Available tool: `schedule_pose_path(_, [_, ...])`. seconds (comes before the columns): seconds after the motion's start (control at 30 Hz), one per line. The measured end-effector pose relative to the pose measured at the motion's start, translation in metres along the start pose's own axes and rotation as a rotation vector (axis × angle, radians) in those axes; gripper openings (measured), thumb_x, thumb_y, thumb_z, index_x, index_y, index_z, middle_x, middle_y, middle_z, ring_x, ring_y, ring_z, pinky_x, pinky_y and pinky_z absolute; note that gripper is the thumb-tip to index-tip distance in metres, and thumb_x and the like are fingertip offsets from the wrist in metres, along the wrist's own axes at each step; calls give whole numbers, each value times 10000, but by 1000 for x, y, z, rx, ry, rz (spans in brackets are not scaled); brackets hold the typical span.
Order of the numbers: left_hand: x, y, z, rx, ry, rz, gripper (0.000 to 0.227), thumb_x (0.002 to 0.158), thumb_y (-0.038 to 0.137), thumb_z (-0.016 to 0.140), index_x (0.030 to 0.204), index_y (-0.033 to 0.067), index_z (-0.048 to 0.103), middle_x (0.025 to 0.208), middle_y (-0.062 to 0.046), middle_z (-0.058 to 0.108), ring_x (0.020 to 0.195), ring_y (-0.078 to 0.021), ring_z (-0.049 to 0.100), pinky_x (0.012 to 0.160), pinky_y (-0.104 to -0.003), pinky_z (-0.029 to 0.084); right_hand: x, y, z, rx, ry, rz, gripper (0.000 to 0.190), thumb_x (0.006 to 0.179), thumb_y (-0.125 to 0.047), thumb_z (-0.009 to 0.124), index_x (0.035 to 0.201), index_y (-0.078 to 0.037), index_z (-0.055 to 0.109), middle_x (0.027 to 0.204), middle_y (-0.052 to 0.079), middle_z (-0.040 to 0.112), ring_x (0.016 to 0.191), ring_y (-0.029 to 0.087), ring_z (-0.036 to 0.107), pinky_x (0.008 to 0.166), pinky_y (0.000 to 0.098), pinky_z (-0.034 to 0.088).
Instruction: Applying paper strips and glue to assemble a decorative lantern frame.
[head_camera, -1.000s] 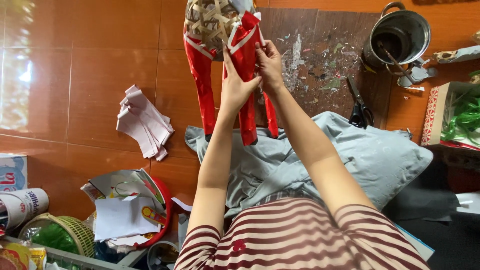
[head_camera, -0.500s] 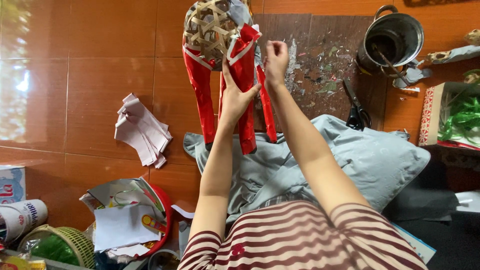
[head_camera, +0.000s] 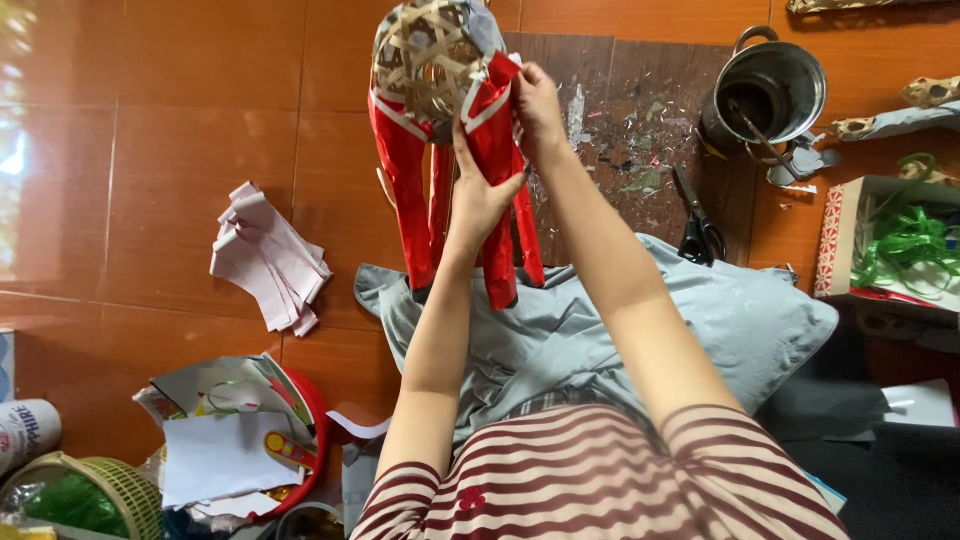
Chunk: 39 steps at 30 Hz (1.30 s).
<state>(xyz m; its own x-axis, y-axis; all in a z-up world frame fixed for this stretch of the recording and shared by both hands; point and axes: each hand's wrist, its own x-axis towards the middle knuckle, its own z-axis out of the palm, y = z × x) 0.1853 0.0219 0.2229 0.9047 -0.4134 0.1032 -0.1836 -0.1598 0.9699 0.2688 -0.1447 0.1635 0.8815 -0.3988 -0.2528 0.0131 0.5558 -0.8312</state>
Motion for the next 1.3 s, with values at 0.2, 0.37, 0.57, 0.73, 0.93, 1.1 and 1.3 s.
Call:
schedule_pose_path(0.2, [7,2,-9,18,31,-82,1284,817,216,839,1606,146,-172,1343,-312,641,1160,-405,719,1013,-436,579,-69,-55,21,-469,-96,-239,670,1173,-442,529,1707,-181,219,1792,172,229,1443,304,481,1043,454,549])
schedule_pose_path(0.37, [2,-23,9,57,43,10,1346,814,279,895,1582,141,-202,1393,-343,575,1190,-433,681,972,-436,588,-94,-67,63,-1014,-191,-467,1167,984,-318,839,1616,-386,-139,1691,289,-23,1268,446,594,968,469,510])
schedule_pose_path(0.57, [-27,-9,16,-177,97,75,1300,905,154,836,1585,167,-272,1516,-335,479,1337,-433,593,1075,-457,520,-94,-65,79,-1158,-27,-373,1243,863,-171,852,1545,-483,-138,1653,393,-25,983,345,750,769,334,638])
schedule_pose_path(0.73, [-75,-16,21,-122,100,-11,1260,905,155,820,1614,193,-222,1495,-285,526,1333,-356,595,1057,-430,540,-96,-77,79,-1178,22,-202,1147,934,-312,805,1582,-393,-138,1710,336,-66,974,350,750,761,372,646])
schedule_pose_path(0.93, [-162,-111,-24,-1078,-98,-539,866,1028,517,558,1720,181,160,1519,-74,541,1301,-247,603,1085,-403,500,-146,-51,-6,-808,-169,-562,1027,1126,-412,732,1696,-327,-118,1749,124,-134,1609,415,120,1318,546,375])
schedule_pose_path(1.1, [-150,-48,-110,-1262,138,-472,874,913,487,696,1530,-19,340,1267,-199,683,1108,-312,702,974,-465,589,-237,3,-59,-485,-457,82,1339,802,-565,796,1702,-165,-110,1777,91,106,1543,264,375,1223,437,337])
schedule_pose_path(1.3, [-136,-26,-117,-664,-90,-385,956,838,103,799,1616,126,244,1088,-137,664,835,-183,668,743,-306,560,-269,-49,-5,-610,-425,402,1303,693,-101,839,1656,-251,-26,1633,66,341,1182,237,556,892,429,508])
